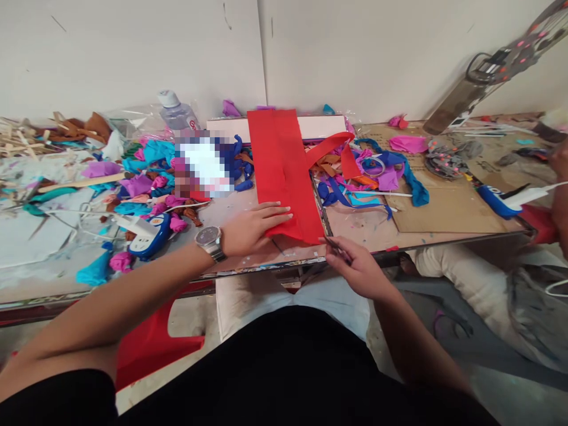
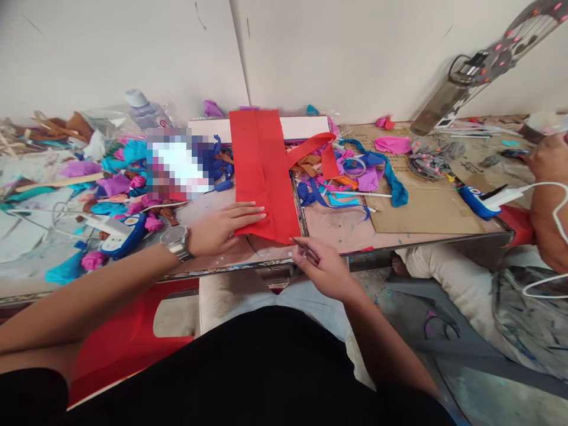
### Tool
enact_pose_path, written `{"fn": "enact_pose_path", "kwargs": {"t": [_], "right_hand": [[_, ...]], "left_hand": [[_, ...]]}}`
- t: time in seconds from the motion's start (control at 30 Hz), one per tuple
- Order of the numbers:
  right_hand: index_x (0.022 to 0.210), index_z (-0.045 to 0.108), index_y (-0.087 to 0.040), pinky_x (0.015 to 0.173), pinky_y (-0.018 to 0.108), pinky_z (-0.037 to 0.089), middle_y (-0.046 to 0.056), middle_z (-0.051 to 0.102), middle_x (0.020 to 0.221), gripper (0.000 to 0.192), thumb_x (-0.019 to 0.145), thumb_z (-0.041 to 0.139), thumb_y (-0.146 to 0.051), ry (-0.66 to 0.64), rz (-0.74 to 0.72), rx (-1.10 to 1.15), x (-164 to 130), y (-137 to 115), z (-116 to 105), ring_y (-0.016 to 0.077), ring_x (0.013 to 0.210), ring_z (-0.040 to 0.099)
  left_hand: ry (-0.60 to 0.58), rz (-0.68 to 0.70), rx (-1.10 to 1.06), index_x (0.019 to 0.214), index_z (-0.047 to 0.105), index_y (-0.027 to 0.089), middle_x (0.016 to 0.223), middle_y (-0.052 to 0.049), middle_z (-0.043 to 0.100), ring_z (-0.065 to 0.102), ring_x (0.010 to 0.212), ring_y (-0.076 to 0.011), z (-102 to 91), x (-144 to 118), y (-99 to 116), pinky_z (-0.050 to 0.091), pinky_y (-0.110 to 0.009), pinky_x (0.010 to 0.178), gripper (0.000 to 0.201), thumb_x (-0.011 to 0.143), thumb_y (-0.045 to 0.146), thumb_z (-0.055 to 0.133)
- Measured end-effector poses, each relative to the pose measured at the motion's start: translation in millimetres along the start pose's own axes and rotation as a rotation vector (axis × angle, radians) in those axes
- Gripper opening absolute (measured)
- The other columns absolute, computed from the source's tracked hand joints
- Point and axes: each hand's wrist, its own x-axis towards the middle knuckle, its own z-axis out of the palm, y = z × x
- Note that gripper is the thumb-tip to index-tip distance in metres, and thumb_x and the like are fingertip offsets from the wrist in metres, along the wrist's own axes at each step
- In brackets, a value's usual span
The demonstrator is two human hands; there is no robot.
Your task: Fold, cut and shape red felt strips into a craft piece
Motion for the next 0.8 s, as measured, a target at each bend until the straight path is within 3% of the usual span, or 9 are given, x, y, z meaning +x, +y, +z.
{"fn": "enact_pose_path", "kwargs": {"t": [0.1, 0.27, 0.4, 0.6, 0.7, 0.8], "right_hand": [[0.131, 0.073, -0.022, 0.097, 0.043, 0.056, 0.012, 0.074, 0.116, 0.036, 0.105, 0.067, -0.046, 0.095, -0.095, -0.197, 11, -1, 2, 0.0259, 0.102, 0.069], [0.137, 0.071, -0.024, 0.112, 0.051, 0.055, 0.014, 0.075, 0.135, 0.035, 0.108, 0.058, -0.040, 0.029, -0.133, -0.188, 38, -9, 0, 0.0299, 0.125, 0.071], [0.142, 0.066, -0.022, 0.124, 0.053, 0.049, 0.012, 0.073, 0.144, 0.039, 0.105, 0.054, -0.027, -0.078, -0.153, -0.130, 93, -10, -4, 0.0270, 0.138, 0.067], [0.148, 0.057, -0.015, 0.132, 0.053, 0.040, 0.017, 0.064, 0.157, 0.051, 0.097, 0.057, -0.015, -0.162, -0.113, -0.168, 182, 20, -2, 0.0252, 0.147, 0.061], [0.152, 0.054, -0.015, 0.133, 0.055, 0.039, 0.018, 0.060, 0.162, 0.055, 0.098, 0.058, -0.015, -0.201, -0.102, -0.157, 199, 36, 2, 0.0270, 0.151, 0.058], [0.156, 0.051, -0.017, 0.133, 0.058, 0.039, 0.018, 0.058, 0.163, 0.060, 0.097, 0.061, -0.015, -0.213, -0.093, -0.174, 197, 41, 4, 0.0289, 0.153, 0.057]], "left_hand": [[-0.011, -0.018, 0.024, 0.161, 0.054, 0.016, 0.163, -0.015, 0.059, 0.052, 0.156, -0.0339, 4.2, 7, -12, 0.048, -0.055, 0.129, 0.076, 0.087, 0.005, 0.056], [-0.002, -0.088, 0.060, 0.157, 0.060, 0.018, 0.163, -0.013, 0.059, 0.052, 0.157, -0.0310, 21.3, 11, -30, 0.047, -0.056, 0.130, 0.075, 0.085, -0.001, 0.050], [-0.010, -0.100, 0.053, 0.152, 0.066, 0.017, 0.158, -0.013, 0.064, 0.056, 0.153, -0.0310, 27.5, 7, -34, 0.049, -0.056, 0.128, 0.065, 0.091, 0.003, 0.050], [0.001, -0.108, 0.062, 0.153, 0.065, 0.017, 0.155, -0.014, 0.067, 0.062, 0.147, -0.0293, 24.6, 0, -35, 0.052, -0.053, 0.126, 0.062, 0.095, 0.005, 0.046], [0.020, -0.123, 0.066, 0.153, 0.065, 0.020, 0.155, -0.012, 0.067, 0.061, 0.147, -0.0289, 20.7, -2, -35, 0.052, -0.052, 0.126, 0.062, 0.095, 0.005, 0.048], [0.012, -0.138, 0.076, 0.152, 0.066, 0.021, 0.153, -0.012, 0.069, 0.062, 0.146, -0.0293, 17.0, -3, -34, 0.052, -0.052, 0.126, 0.060, 0.096, 0.007, 0.049]]}}
